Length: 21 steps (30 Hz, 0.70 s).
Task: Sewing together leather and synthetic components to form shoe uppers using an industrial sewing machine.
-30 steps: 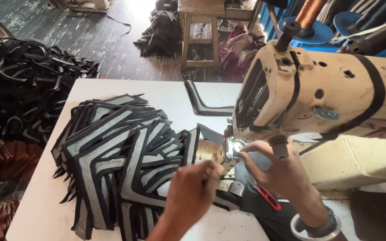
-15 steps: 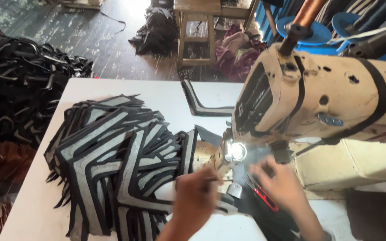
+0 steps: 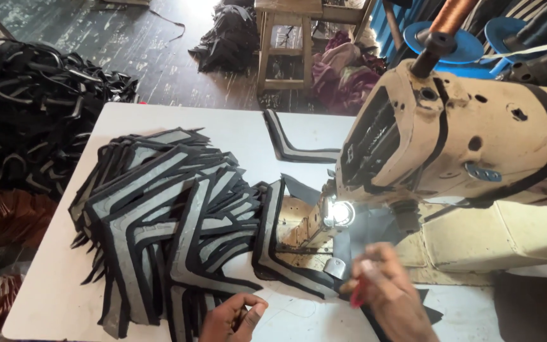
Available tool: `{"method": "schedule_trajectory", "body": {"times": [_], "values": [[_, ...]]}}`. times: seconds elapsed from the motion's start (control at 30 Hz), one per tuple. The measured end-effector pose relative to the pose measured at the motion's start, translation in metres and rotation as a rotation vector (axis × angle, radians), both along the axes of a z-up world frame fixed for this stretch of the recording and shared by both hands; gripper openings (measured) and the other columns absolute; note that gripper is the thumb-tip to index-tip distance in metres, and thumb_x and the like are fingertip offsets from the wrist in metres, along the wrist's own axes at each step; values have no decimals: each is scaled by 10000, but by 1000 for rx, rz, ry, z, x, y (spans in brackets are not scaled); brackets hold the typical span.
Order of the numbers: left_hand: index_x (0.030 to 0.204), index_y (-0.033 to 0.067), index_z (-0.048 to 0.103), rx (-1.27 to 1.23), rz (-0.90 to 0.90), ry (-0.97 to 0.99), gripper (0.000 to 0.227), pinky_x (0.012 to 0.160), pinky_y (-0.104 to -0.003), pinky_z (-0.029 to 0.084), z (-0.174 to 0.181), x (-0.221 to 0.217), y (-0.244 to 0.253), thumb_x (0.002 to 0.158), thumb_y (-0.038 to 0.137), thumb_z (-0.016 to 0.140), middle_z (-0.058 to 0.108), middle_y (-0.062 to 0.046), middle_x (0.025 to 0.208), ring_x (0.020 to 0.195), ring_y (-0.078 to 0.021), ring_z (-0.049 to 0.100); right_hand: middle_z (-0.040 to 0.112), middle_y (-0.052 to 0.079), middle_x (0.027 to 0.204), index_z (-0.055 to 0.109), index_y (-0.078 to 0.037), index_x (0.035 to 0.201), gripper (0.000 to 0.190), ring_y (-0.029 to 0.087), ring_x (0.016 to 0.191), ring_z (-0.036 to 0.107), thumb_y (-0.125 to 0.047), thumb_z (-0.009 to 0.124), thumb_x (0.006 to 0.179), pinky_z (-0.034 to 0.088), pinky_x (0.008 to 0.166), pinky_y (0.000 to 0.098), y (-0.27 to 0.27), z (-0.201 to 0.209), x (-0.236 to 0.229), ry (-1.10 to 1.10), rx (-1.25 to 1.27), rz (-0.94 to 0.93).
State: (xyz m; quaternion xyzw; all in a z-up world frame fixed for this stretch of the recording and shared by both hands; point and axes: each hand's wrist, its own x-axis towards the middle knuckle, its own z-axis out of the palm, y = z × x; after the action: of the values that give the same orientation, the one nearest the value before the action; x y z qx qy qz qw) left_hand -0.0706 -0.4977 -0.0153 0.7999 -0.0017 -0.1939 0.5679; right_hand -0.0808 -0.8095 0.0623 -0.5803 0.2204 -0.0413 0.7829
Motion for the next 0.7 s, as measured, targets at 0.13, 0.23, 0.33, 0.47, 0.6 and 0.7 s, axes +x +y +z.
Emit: {"method": "schedule_trajectory", "body": {"times": [0.13,0.23,0.33,0.47,0.6,0.7], "values": [[929,80,843,-80,-112,-104,266,511,-235,400,14,-6,5,925,312,713,616,34,590,500,-70,487,439,41,669,626,-40,1280,351,150,498,408,-220,542,990,313,429,313,42,27,11,124,347,392],[869,119,814,-25,-261,-171,387,564,-239,471,6,-7,14,938,454,632,715,21,653,542,-79,554,364,-11,576,641,-6,1115,344,62,384,257,-324,568,1005,150,333,234,58,35,21,160,470,521],[832,132,779,-7,-292,-54,423,607,-242,459,-1,-7,24,966,471,564,664,30,663,573,-84,534,381,-12,505,587,-16,900,294,59,341,234,-273,543,1036,175,310,225,60,32,23,75,609,628],[893,172,701,-19,-541,232,256,718,-253,509,34,2,28,1029,311,534,622,51,714,671,-68,587,766,146,868,620,10,1004,296,60,347,389,-280,561,1017,278,272,227,65,17,13,-147,510,570],[798,92,661,-587,-491,340,417,567,-250,397,66,6,-7,1079,337,473,532,6,611,531,-103,484,417,-52,514,695,111,1183,392,80,338,346,-208,611,971,300,294,239,77,2,-26,-45,299,662],[857,69,538,-1252,-80,151,277,813,-443,604,96,10,-44,1056,206,401,754,-266,1070,1093,-374,726,763,239,1014,604,4,819,290,239,977,676,-106,390,982,474,959,314,60,-60,-53,239,495,742]]}}
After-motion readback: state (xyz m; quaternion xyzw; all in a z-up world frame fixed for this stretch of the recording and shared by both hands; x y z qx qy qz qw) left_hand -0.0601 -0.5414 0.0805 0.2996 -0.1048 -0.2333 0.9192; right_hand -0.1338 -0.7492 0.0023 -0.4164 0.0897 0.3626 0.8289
